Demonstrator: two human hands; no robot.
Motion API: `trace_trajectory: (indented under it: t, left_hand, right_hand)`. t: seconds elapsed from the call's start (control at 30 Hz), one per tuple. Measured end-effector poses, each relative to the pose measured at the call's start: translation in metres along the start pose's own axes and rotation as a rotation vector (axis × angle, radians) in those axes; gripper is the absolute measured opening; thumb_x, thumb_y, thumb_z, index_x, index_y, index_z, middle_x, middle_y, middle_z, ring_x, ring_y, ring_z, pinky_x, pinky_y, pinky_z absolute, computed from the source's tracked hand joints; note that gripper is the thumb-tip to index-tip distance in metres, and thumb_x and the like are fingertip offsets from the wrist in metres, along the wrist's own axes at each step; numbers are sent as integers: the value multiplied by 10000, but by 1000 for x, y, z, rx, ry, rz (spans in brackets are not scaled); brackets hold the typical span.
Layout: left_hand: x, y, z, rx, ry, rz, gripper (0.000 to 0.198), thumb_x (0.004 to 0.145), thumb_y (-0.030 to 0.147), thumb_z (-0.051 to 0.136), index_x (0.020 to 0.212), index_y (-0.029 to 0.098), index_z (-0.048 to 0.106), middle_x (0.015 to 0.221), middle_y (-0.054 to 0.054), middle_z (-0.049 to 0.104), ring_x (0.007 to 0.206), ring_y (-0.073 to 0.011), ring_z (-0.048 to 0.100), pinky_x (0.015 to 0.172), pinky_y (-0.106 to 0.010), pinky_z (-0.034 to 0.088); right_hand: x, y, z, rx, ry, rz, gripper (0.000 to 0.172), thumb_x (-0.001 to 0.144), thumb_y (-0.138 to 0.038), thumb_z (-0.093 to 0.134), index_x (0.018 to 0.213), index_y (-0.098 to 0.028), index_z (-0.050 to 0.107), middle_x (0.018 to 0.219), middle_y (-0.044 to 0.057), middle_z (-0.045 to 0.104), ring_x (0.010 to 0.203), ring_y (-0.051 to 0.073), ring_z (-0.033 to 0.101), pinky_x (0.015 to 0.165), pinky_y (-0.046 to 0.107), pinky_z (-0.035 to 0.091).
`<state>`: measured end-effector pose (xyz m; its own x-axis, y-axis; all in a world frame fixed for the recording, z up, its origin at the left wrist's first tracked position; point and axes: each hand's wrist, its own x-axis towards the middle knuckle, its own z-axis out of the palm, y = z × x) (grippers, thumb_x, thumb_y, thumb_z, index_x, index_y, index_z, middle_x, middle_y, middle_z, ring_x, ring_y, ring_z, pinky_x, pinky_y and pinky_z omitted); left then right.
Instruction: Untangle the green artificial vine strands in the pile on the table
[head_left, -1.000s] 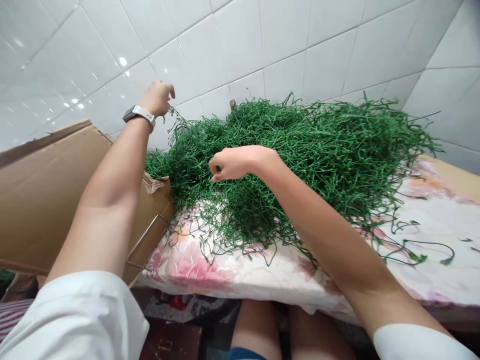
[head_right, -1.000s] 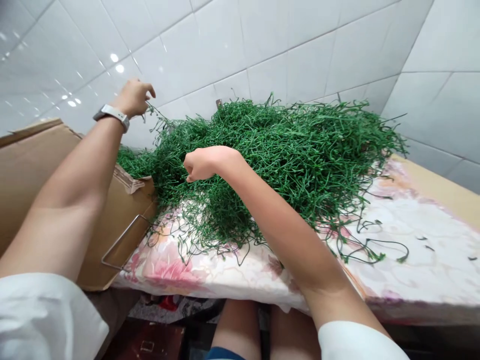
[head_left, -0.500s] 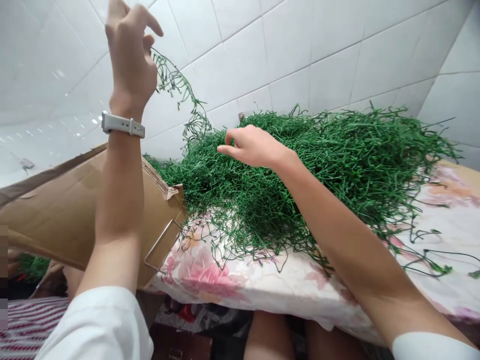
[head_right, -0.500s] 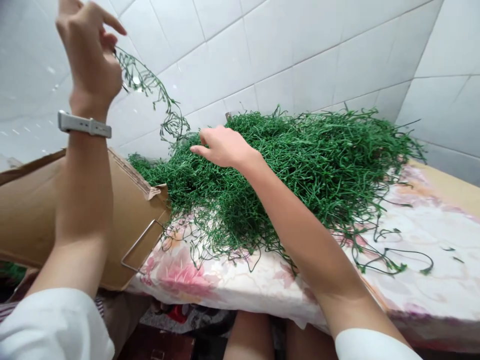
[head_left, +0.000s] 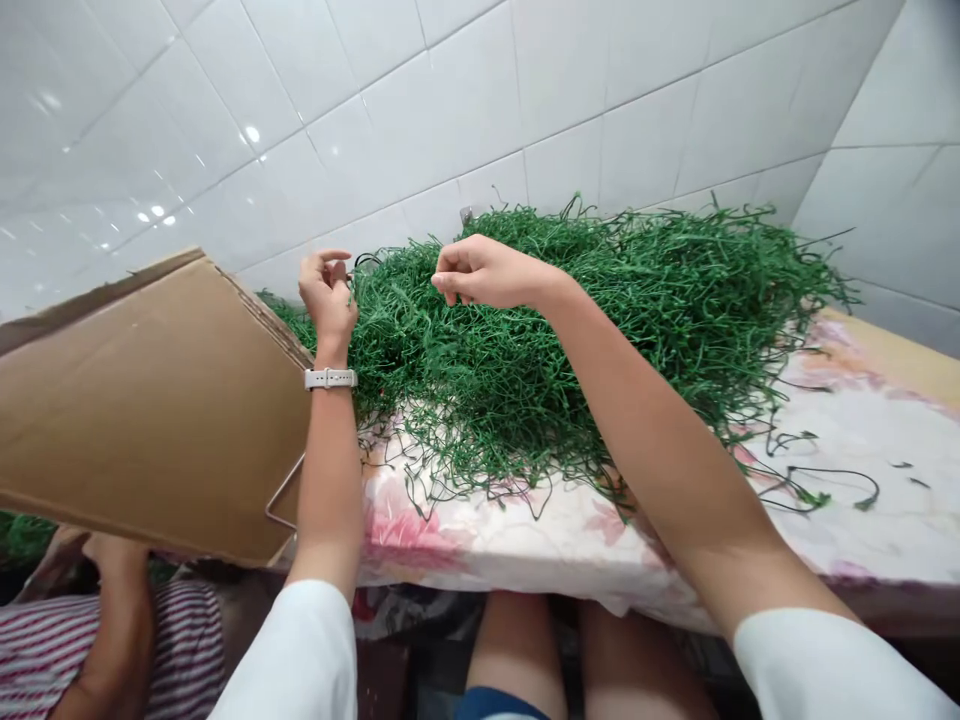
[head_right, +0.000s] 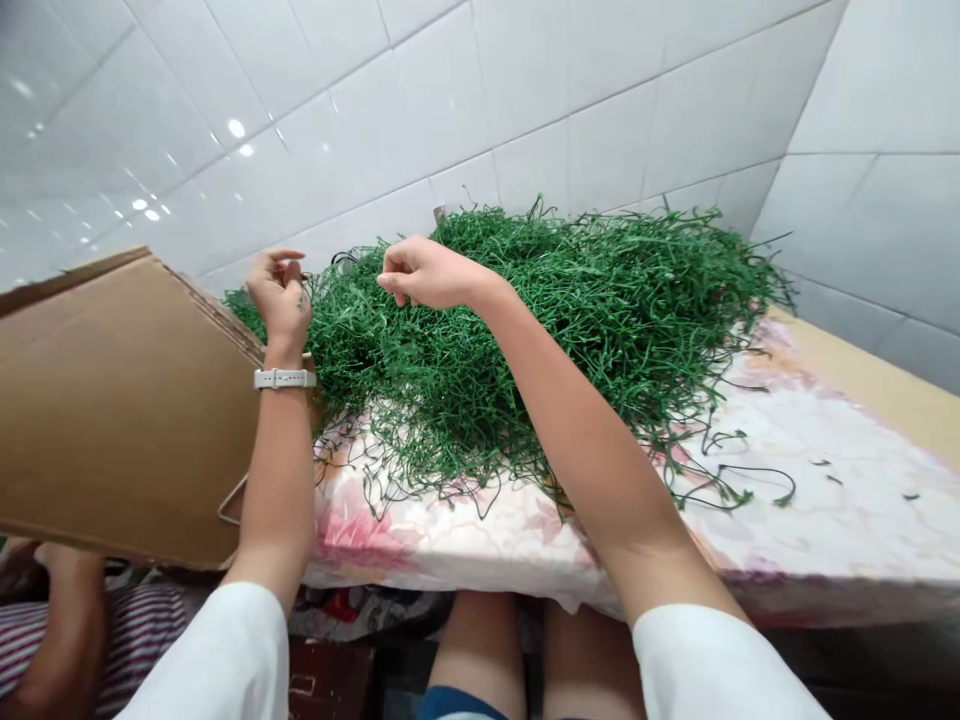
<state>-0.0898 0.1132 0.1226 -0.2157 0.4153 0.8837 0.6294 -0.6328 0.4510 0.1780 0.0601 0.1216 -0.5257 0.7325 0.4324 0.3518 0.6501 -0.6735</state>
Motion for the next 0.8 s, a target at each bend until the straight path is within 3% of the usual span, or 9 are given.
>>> trace_trajectory:
  t: [0.13, 0.3, 0.37, 0.5, 0.6, 0.67, 0.73, 0.8]
  left_hand:
    - [-12, -27, 12, -185, 91, -144, 112, 979, 132, 633, 880, 185, 635, 727, 22, 539, 627, -69, 545, 598, -218, 417]
    - [22, -37, 23, -355, -15, -75, 221, 994, 432, 659, 1035, 232, 576, 776, 42, 537, 687, -57, 571, 631, -235, 417]
    - [38, -36, 27, -443, 19, -54, 284, 971, 468, 648, 1087, 238, 530, 748, 66, 511, 669, -34, 525, 629, -223, 388]
    - [49, -31, 38, -594, 91, -40, 362, 881, 440, 666, 1099, 214, 486, 710, 90, 466, 611, -19, 413, 614, -213, 351]
    - [37, -31, 38, -533, 47, -68, 377, 860, 467, 679, 1076, 198, 527, 734, 68, 490, 640, -38, 413, 650, -214, 372]
    - [23, -32, 31, -437, -23, -108, 407, 880, 562, 657, 1072, 214, 568, 804, 30, 555, 705, -65, 493, 680, -230, 404]
    - [5, -29, 22, -345, -107, -136, 449, 892, 647, 656, 1098, 252, 603, 970, -24, 638, 885, -121, 620, 760, -259, 467]
    - [-15, -22, 12, -273, -131, -111, 447, 865, 617, 740, 1125, 272, 626, 1125, -62, 674, 1069, -183, 660, 877, -303, 512]
  right_hand:
    - [7, 9, 21, -292, -91, 43, 278, 993, -447, 609, 935, -179, 649, 893, 85, 706, 821, 214, 621, 761, 359, 452]
    - [18, 12, 53, -253, -77, 65, 611, 960, -648, 574, 1250, -114, 644, 1155, 176, 734, 1040, 297, 670, 891, 395, 506]
    - [19, 8, 60, -139, -67, 48, 559, 957, -613, 604, 1214, -120, 661, 1173, 166, 739, 1041, 271, 678, 896, 374, 514]
    - [17, -3, 58, 154, -66, 43, 238, 1000, -361, 596, 882, -161, 646, 971, 92, 751, 805, 147, 644, 756, 286, 516]
    - [14, -7, 50, 310, -21, 66, 243, 999, -356, 603, 824, -189, 583, 844, 45, 706, 710, 119, 598, 689, 259, 503]
    - [12, -6, 44, 388, 9, 54, 265, 990, -398, 610, 818, -202, 559, 790, 27, 665, 699, 128, 596, 677, 264, 502]
    - [11, -3, 39, 434, 56, 47, 261, 988, -403, 592, 819, -211, 541, 781, 27, 638, 724, 145, 611, 678, 272, 503]
    - [12, 0, 36, 446, 112, 58, 249, 987, -410, 568, 835, -216, 528, 804, 40, 629, 775, 167, 631, 685, 278, 505]
